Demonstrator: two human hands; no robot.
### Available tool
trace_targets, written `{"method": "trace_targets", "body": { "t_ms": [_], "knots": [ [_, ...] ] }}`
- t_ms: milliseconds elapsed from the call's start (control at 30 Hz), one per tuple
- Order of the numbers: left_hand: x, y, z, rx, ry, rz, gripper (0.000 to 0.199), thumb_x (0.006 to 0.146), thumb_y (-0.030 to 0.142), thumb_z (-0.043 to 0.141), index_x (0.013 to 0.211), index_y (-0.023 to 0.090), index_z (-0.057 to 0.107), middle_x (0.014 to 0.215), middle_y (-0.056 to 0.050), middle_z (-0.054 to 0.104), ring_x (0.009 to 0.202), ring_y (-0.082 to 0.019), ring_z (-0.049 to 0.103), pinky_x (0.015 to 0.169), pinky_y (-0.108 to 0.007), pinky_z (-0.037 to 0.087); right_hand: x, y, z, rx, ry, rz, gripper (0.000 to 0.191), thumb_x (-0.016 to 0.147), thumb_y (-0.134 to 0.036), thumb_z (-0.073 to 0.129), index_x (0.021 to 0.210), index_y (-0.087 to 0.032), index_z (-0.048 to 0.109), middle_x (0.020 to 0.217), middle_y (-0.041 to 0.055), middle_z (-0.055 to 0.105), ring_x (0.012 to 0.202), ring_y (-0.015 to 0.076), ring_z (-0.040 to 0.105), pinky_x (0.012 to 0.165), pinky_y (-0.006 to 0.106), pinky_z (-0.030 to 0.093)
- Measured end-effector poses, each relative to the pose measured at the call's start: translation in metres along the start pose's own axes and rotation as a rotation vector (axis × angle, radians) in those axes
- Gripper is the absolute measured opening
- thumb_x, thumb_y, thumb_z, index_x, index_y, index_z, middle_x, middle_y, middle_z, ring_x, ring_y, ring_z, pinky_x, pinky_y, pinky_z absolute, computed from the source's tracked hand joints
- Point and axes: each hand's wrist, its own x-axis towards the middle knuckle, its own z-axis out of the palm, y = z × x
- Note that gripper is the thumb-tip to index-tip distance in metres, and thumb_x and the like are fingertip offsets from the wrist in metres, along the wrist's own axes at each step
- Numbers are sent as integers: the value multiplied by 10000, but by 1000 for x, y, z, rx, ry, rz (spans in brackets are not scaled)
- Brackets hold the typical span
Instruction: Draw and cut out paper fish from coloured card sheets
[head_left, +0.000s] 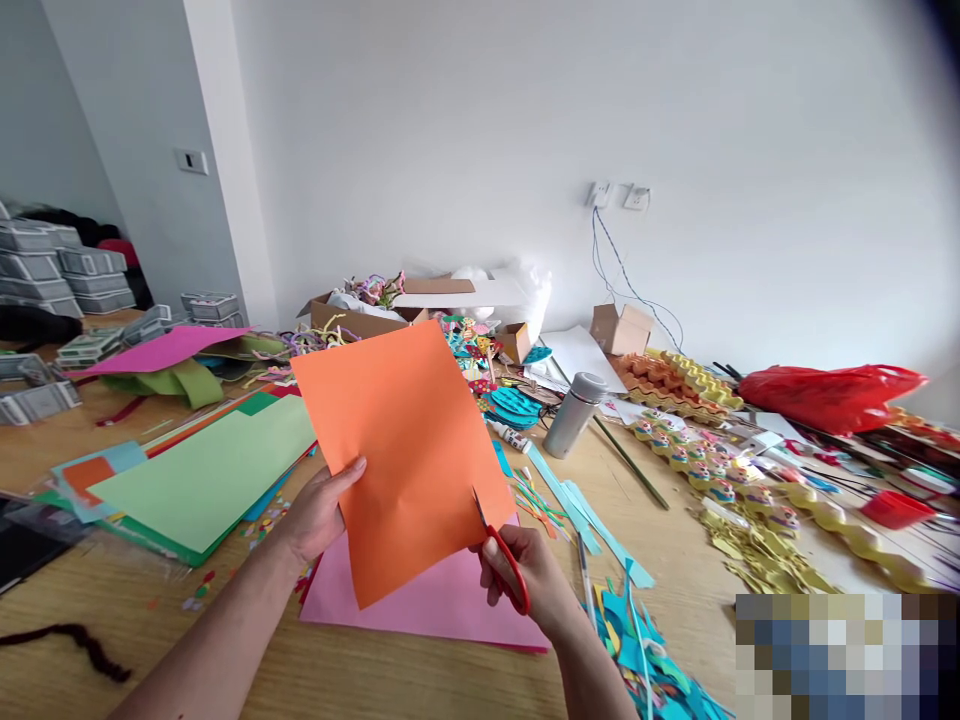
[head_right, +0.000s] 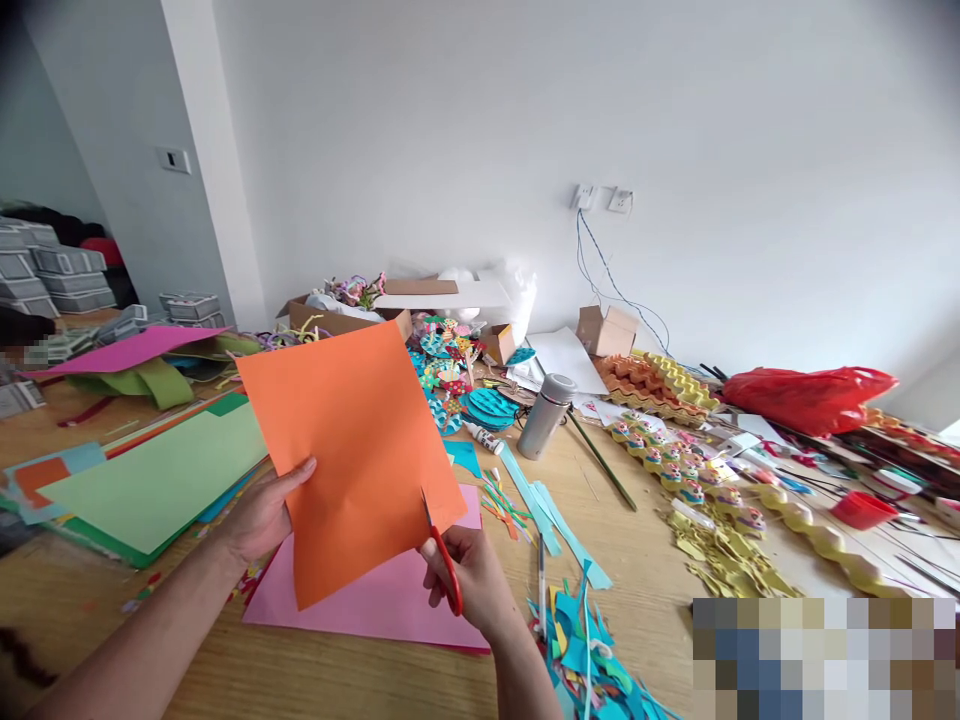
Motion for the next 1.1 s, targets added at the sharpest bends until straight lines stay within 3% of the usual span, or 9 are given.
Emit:
{"method": "trace_targets", "body": {
  "t_ms": [367,567,767,1100],
  "knots": [
    [1,-1,0,-7,-9,13,522,792,257,662,1289,213,508,1300,-95,563,1137,-290,565,918,-386,514,2,3,2,28,62,-2,516,654,-683,598,632,-177,497,500,-9,584,351,92,513,355,200,270],
    [2,-1,0,28,21,32,581,758,288,700,1296,207,497,1285,-102,574,1124,-300,573,900,-399,521,2,1,5,60,108,27,452,600,-587,690,609,-180,495,446,-32,568,316,82,487,336,184,245],
    [5,-4,-6,116,-11,69,539,737,352,714,1231,215,549,1282,-91,579,1171,-312,536,896,-403,515,3,1,6,45,144,36,425,619,-545,692,578,-183,475,413,-36,561,299,77,482,334,172,236],
    [5,-7,-11,253,-59,75,542,652,296,785,1145,186,589,1235,-99,609,1171,-321,528,912,-412,492,2,-2,5,19,139,9,416,636,-534,689,578,-177,484,470,-9,590,340,95,522,325,171,248]
  ]
}}
